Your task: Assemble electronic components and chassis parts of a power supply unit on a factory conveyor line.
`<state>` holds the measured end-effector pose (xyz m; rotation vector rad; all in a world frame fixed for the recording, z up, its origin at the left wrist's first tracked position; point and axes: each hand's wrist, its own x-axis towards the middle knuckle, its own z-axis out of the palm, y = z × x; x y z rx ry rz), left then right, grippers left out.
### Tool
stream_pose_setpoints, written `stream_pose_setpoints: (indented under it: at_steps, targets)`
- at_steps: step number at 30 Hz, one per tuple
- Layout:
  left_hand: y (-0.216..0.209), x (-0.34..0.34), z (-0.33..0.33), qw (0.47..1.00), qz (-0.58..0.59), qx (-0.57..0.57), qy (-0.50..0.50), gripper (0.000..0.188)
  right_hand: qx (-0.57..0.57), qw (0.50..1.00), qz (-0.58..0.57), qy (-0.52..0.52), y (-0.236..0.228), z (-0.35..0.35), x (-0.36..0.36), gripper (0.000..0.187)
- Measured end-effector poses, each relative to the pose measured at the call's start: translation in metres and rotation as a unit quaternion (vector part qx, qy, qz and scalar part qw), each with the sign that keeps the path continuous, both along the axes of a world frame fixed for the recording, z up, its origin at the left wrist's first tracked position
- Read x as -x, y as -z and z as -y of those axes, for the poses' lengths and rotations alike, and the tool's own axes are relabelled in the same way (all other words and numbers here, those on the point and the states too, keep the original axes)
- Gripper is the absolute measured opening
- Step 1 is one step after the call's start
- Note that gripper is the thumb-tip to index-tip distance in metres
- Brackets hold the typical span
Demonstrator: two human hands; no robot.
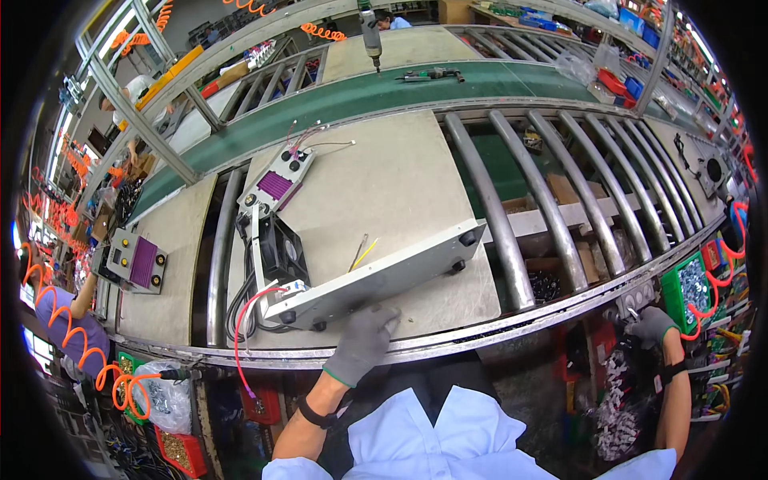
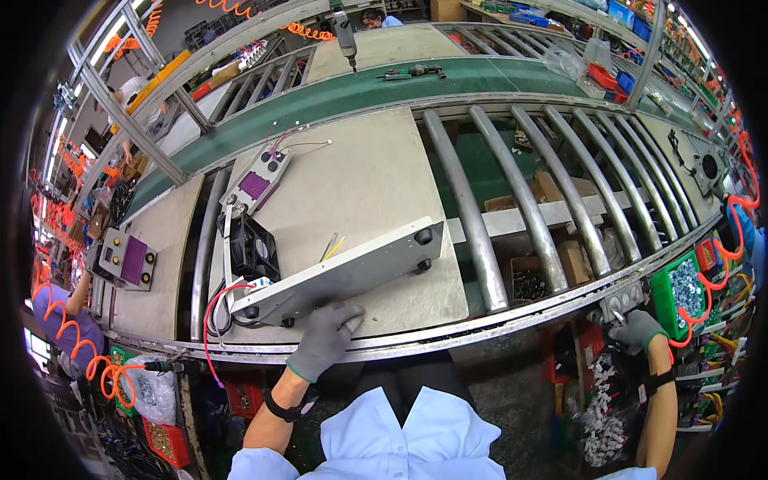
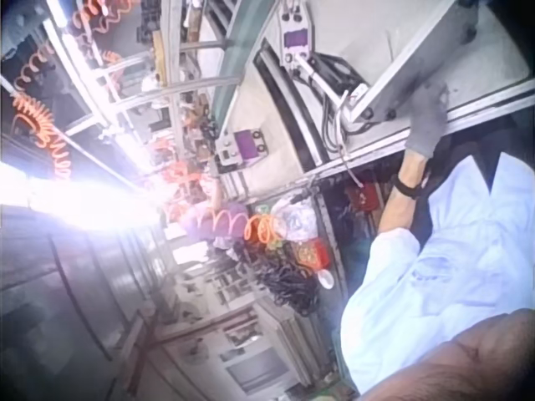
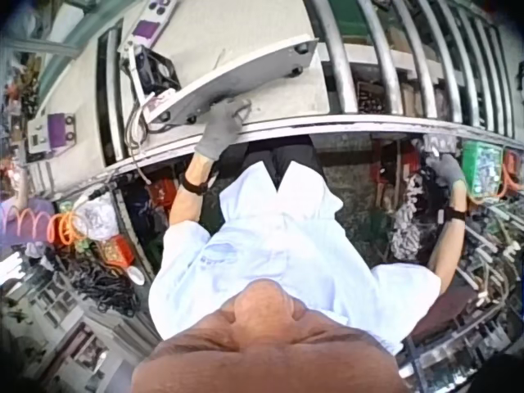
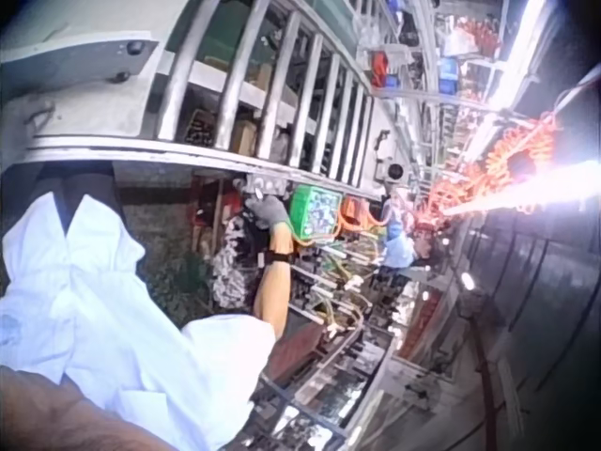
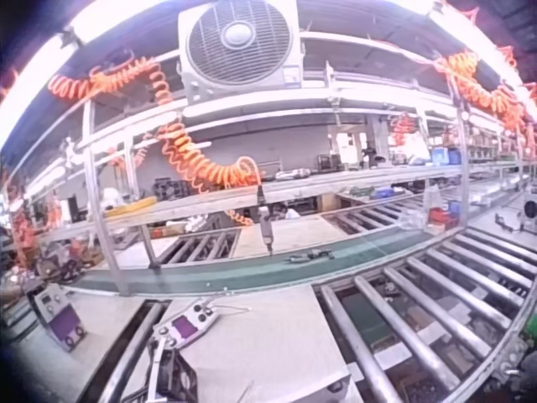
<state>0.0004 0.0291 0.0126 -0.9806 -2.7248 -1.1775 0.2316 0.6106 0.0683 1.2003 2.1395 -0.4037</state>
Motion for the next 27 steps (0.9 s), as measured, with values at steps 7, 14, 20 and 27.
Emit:
stream_pose_setpoints:
  at_steps: [7, 14, 20, 27]
  targets:
    - [-0.004, -0.004, 0.007, 0.999, 0.031, 0.009, -0.042, 0.014, 0.112, 0.984, -0.127, 0.063, 0.053, -0.023, -0.010, 0.029]
    - [0.007, -0.008, 0.020, 0.996, 0.036, -0.027, -0.071, 0.017, 0.104, 0.994, 0.014, -0.018, -0.032, 0.048, -0.034, 0.029]
    - [-0.015, -0.029, 0.033, 0.938, 0.273, -0.172, -0.128, 0.024, 0.289, 0.944, -0.142, -0.072, -0.050, 0.168, -0.068, 0.047]
    - [-0.036, -0.069, 0.002, 0.804, 0.506, -0.285, -0.128, 0.027, 0.457, 0.844, -0.270, -0.074, 0.034, 0.336, -0.026, 0.059]
